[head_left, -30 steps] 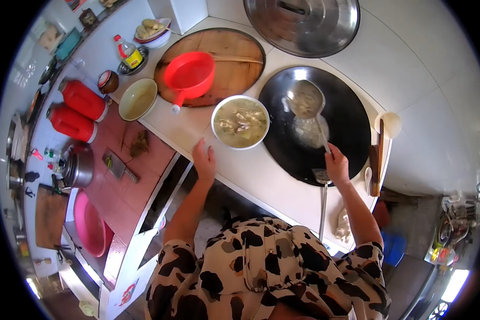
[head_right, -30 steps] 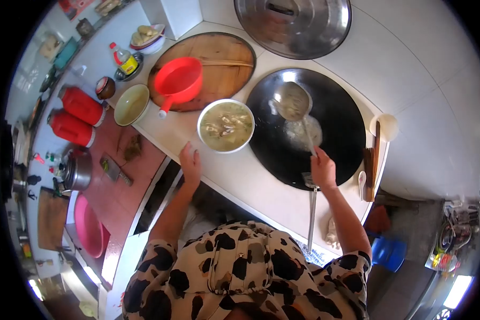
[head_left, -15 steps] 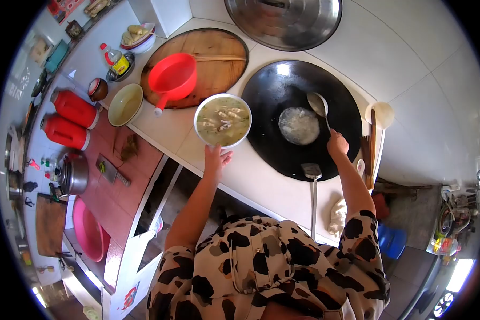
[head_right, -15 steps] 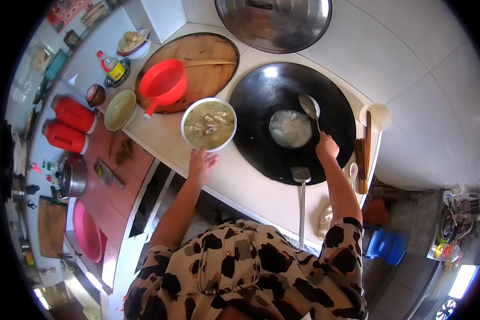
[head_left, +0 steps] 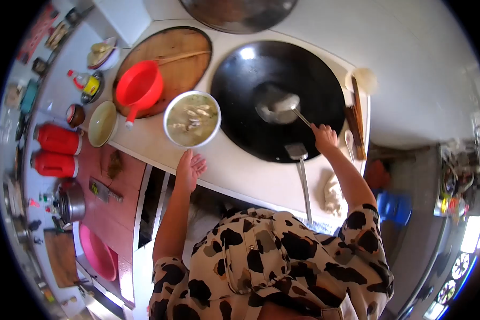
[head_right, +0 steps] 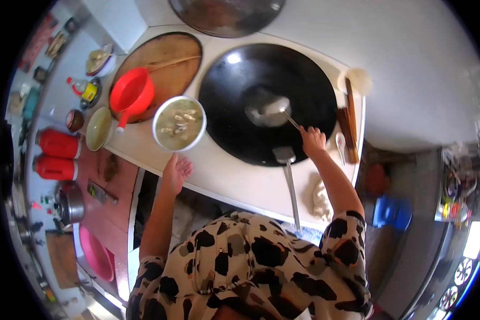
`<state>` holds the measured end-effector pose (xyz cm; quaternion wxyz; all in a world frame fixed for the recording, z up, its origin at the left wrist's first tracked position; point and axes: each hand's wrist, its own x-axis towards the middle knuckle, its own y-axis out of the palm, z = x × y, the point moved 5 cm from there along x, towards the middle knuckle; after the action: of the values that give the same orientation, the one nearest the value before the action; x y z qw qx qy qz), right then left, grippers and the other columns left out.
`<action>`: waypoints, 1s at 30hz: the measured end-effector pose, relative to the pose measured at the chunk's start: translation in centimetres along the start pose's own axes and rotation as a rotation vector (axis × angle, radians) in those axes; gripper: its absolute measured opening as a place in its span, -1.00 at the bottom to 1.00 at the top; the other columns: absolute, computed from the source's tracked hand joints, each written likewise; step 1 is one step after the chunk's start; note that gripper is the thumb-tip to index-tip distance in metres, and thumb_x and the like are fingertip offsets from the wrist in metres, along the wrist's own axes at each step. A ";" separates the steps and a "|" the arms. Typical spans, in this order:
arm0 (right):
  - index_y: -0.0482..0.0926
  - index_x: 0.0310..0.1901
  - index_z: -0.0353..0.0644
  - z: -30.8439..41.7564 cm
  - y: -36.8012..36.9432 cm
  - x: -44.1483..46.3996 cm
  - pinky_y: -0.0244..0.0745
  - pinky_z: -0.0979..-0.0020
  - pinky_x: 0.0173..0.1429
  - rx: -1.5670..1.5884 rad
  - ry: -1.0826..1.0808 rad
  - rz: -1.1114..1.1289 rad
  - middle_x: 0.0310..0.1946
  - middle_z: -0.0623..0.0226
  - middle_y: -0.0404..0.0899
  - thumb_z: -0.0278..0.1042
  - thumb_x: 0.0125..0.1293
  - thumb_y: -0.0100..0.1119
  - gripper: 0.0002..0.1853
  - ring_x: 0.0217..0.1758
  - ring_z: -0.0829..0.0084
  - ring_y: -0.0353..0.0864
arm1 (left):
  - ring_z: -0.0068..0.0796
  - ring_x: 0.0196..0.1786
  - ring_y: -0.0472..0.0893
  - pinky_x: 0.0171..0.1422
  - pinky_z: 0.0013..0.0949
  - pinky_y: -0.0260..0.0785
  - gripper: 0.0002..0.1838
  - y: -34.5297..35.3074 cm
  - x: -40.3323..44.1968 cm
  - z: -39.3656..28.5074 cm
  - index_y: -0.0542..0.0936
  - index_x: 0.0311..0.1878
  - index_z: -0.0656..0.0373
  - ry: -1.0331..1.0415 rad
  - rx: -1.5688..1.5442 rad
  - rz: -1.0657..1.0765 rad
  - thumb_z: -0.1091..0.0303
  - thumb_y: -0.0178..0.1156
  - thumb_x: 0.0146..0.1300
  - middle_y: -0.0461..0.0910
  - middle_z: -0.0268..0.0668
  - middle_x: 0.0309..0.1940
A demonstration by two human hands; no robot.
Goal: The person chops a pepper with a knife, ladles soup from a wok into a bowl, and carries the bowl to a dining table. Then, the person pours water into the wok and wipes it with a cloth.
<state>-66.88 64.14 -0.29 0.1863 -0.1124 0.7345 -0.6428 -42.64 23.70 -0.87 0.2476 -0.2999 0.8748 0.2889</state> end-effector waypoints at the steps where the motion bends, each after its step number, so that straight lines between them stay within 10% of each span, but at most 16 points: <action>1: 0.45 0.14 0.10 -0.6 0.1 -0.1 0.37 0.15 0.08 0.024 0.007 0.027 -0.17 0.26 0.51 -0.43 0.20 0.02 -0.56 0.07 0.23 0.46 | -0.34 -0.07 0.53 -0.06 -0.27 0.42 -0.50 0.7 -0.9 1.0 0.22 0.18 0.11 -0.057 0.004 0.042 0.04 0.06 0.33 0.45 -0.20 -0.02; 15: 0.43 0.12 -0.18 -3.1 -1.6 -27.8 0.36 0.12 0.16 0.408 0.302 -0.167 0.01 0.01 0.48 -0.28 0.05 0.29 -0.45 0.07 0.00 0.44 | -0.55 -0.21 0.57 -0.06 -0.48 0.45 -0.81 12.9 -8.9 11.9 0.51 -0.04 0.24 -0.251 0.577 0.826 0.42 -0.01 0.37 0.57 -0.28 -0.29; 21: 0.52 -0.23 -0.22 -6.9 1.0 -29.4 0.43 0.54 -0.16 1.175 0.660 -0.310 -0.38 0.45 0.53 -0.49 0.25 0.06 -0.91 -0.27 0.61 0.48 | -0.59 -0.18 0.55 -0.04 -0.52 0.44 -0.79 14.1 -9.9 15.0 0.46 0.02 0.25 -0.284 0.692 1.046 0.45 0.02 0.36 0.57 -0.29 -0.23; 26: 0.42 -0.11 -0.15 -3.4 -8.5 -30.1 0.47 0.54 -0.24 1.555 0.715 -0.566 -0.29 0.37 0.51 -0.34 0.40 -0.03 -0.87 -0.30 0.57 0.49 | -0.62 -0.19 0.53 -0.11 -0.56 0.41 -0.78 12.5 -11.4 15.2 0.45 0.03 0.25 -0.258 0.640 1.179 0.44 0.02 0.37 0.55 -0.31 -0.23; 30: 0.40 -0.06 -0.13 3.6 -12.8 -28.9 0.51 0.17 -0.01 2.294 0.410 -0.478 -0.14 0.19 0.49 -0.17 0.37 -0.04 -0.75 -0.12 0.28 0.54 | -0.50 -0.01 0.50 0.08 -0.45 0.37 -0.61 12.4 -12.6 13.1 0.36 0.20 0.22 -0.250 0.582 1.331 0.31 0.07 0.37 0.51 -0.22 -0.06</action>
<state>-40.21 70.71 15.66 -0.0672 0.0908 -0.2931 -0.9494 -38.73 45.21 1.90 0.1873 0.4077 0.8781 0.1663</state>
